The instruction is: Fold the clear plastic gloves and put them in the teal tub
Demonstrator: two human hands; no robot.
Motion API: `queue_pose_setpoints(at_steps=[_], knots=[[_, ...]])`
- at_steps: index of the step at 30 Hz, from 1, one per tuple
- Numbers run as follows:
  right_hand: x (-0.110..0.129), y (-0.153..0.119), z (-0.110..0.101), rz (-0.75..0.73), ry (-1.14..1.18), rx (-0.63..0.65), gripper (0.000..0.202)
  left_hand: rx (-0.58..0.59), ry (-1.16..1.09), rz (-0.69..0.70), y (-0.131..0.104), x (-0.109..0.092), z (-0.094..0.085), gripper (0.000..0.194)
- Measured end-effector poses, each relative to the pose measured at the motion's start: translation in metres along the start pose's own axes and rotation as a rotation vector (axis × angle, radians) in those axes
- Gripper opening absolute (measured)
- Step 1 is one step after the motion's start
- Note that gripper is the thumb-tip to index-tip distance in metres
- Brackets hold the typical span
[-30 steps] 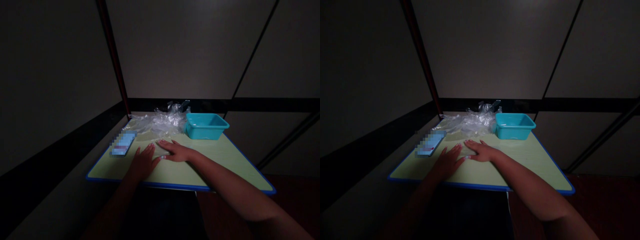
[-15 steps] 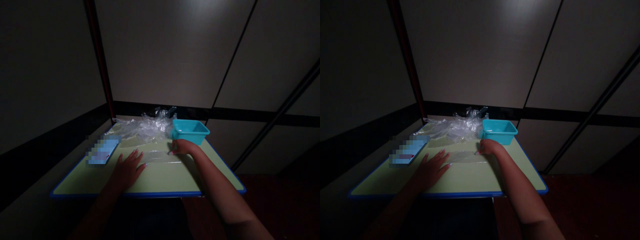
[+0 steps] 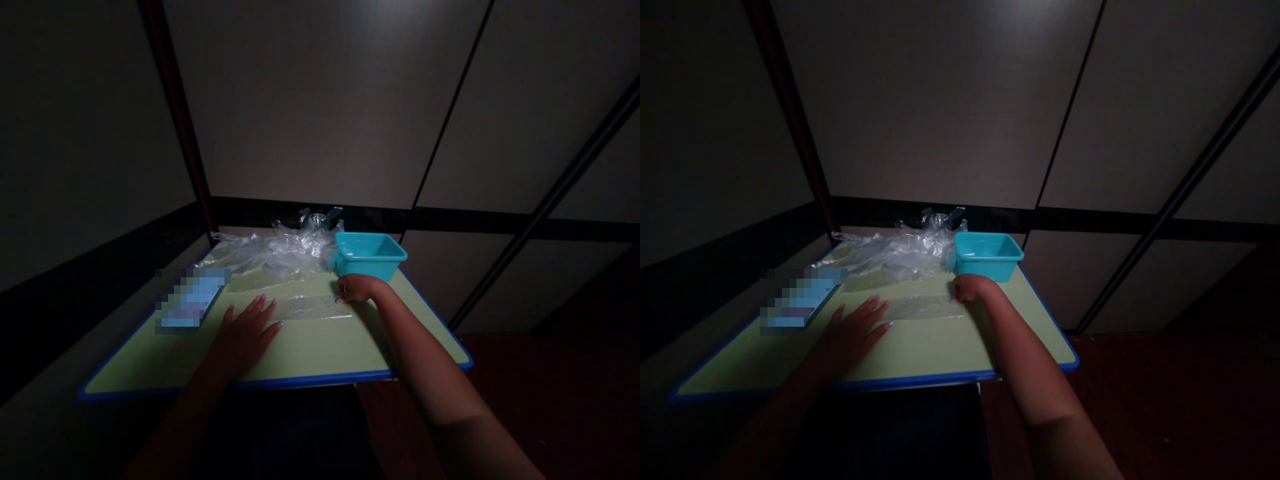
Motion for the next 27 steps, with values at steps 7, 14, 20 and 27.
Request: queue_pose_setpoints(at_steps=[7,14,20,27], knots=[[-0.002,0.004,0.002,-0.031,0.024,-0.005,0.022,0.021,0.004,-0.01,-0.001,0.0,-0.001,0.053],[-0.005,0.004,0.003,-0.123,0.153,-0.001,0.014,0.034,-0.014,-0.021,-0.001,-0.001,-0.003,0.052],[-0.004,0.008,0.007,-0.119,0.368,-0.004,0.014,0.008,-0.028,-0.009,0.0,0.0,0.0,0.052],[-0.001,0.01,0.013,-0.067,0.696,0.054,0.023,0.003,-0.026,-0.002,-0.001,-0.002,-0.003,0.052]])
Point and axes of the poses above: each hand's wrist, its own y-axis towards the middle knuckle, its own z-axis out of the palm, x = y × z, the point moved 2 cm from there along y, towards the middle knuckle, and after that the axes turned 9 degrees about x, right-handed, at the moved point
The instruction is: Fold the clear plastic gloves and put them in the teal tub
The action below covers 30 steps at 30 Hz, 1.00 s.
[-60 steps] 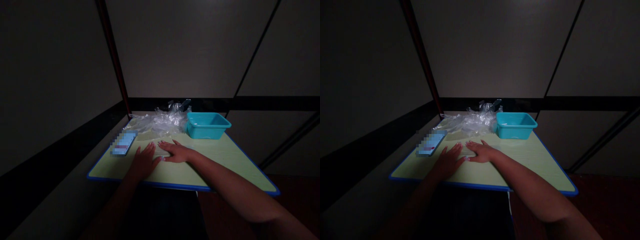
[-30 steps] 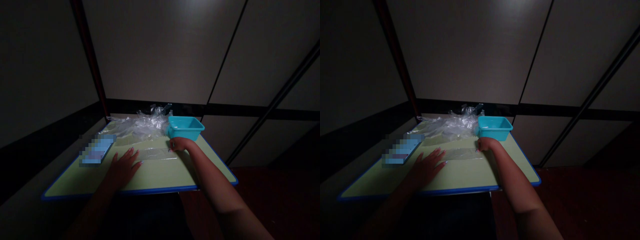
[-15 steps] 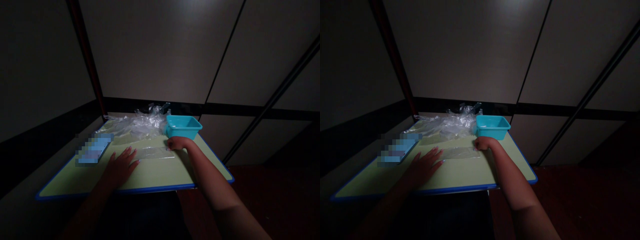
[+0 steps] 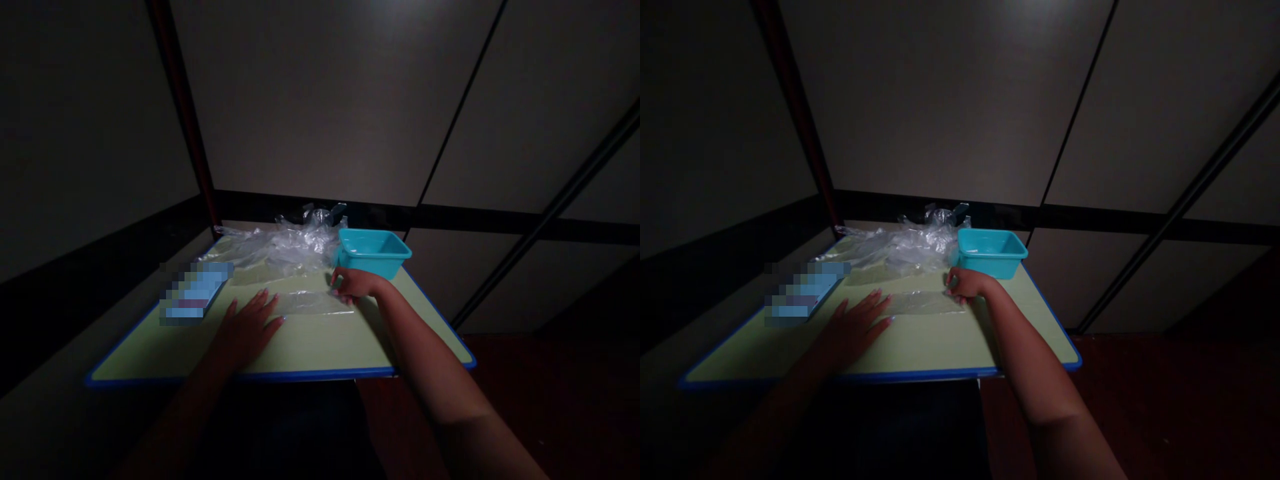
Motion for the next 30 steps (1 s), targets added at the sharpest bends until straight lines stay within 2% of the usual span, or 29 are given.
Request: queue_pose_setpoints(at_steps=[3,8,14,21,26,30], knots=[[0.0019,-0.002,-0.0005,-0.012,-0.038,0.015,0.025,-0.016,0.001,-0.002,-0.0006,-0.0005,0.0004,0.053],[0.0047,-0.0074,-0.0039,-0.116,-0.025,0.035,0.037,-0.026,-0.014,-0.004,-0.0021,-0.0012,-0.0001,0.053],[0.0012,-0.0065,-0.0057,-0.216,0.164,0.048,0.028,0.001,0.001,0.034,-0.0029,-0.002,-0.0017,0.049],[0.0016,-0.0053,-0.0067,-0.331,0.408,0.072,0.032,0.007,-0.02,0.056,-0.0023,-0.0015,-0.0013,0.048],[0.0042,-0.0056,-0.0066,-0.336,0.502,0.067,0.034,0.031,-0.054,0.064,-0.0026,-0.0028,-0.0036,0.045],[0.0063,-0.0032,-0.0052,-0.317,0.571,0.001,0.033,0.047,-0.058,0.062,-0.004,-0.0047,-0.007,0.045]])
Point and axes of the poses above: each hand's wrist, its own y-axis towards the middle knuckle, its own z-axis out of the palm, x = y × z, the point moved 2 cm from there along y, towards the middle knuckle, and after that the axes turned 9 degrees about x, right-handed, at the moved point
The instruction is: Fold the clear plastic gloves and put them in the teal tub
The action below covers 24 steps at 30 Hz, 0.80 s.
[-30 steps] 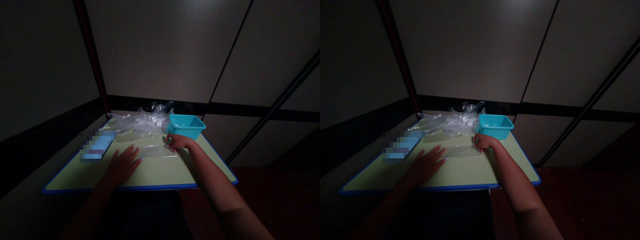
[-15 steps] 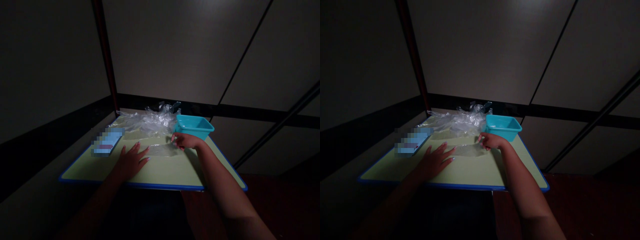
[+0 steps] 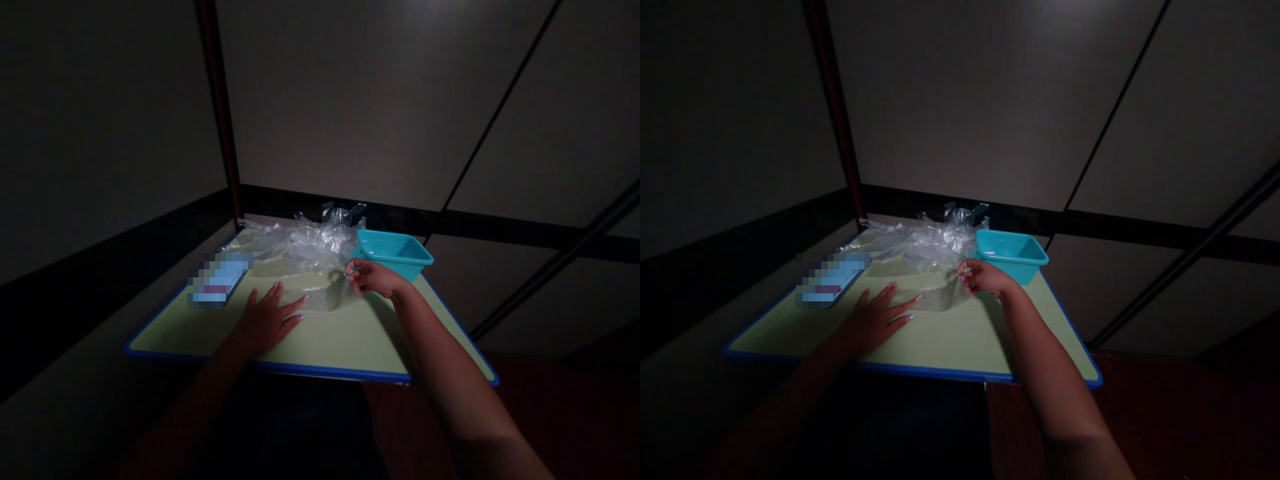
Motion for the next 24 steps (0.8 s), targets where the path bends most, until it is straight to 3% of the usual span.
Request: queue_pose_setpoints(at_steps=[10,24], knots=[[0.008,0.003,0.005,-0.043,0.151,-0.109,0.036,-0.003,-0.031,0.002,0.0,0.0,0.0,0.044],[0.042,0.024,0.015,0.015,0.013,-0.098,0.031,-0.026,-0.114,0.001,0.0,0.001,0.004,0.042]])
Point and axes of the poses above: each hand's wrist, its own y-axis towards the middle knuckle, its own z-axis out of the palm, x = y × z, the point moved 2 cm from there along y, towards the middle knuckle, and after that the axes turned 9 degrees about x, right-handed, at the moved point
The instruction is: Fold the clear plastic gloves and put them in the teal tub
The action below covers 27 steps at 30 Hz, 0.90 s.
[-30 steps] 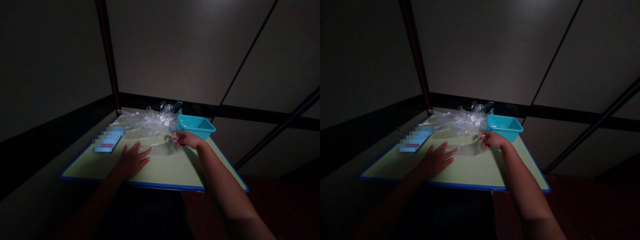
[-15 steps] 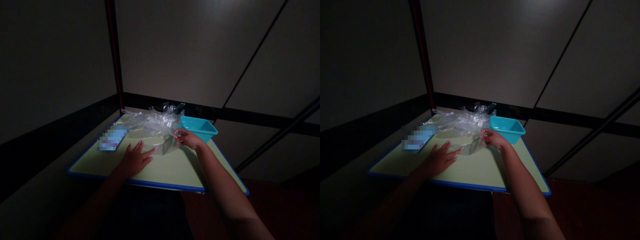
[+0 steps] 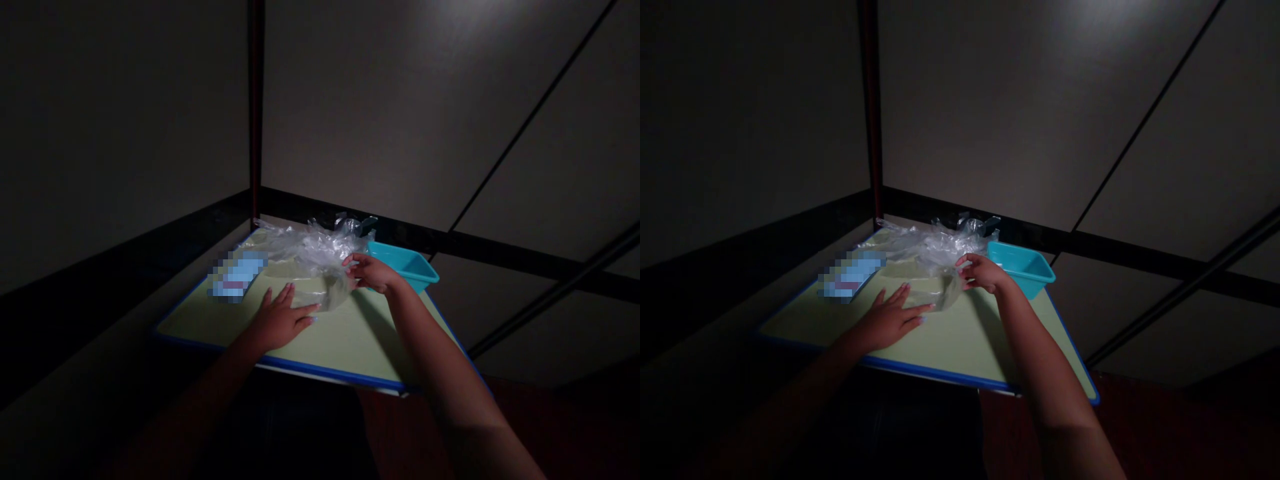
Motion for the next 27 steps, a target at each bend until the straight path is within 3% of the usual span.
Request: queue_pose_setpoints(at_steps=[8,15,27], knots=[[0.02,0.02,0.022,0.055,-0.046,0.054,0.025,0.0,-0.007,0.003,0.0,0.001,0.0,0.041],[0.028,0.035,0.037,0.054,-0.019,0.019,0.021,0.017,-0.026,0.005,-0.003,-0.002,-0.004,0.042],[0.028,0.055,0.067,0.071,0.057,0.039,0.022,0.015,-0.027,0.013,-0.002,-0.002,-0.004,0.044]])
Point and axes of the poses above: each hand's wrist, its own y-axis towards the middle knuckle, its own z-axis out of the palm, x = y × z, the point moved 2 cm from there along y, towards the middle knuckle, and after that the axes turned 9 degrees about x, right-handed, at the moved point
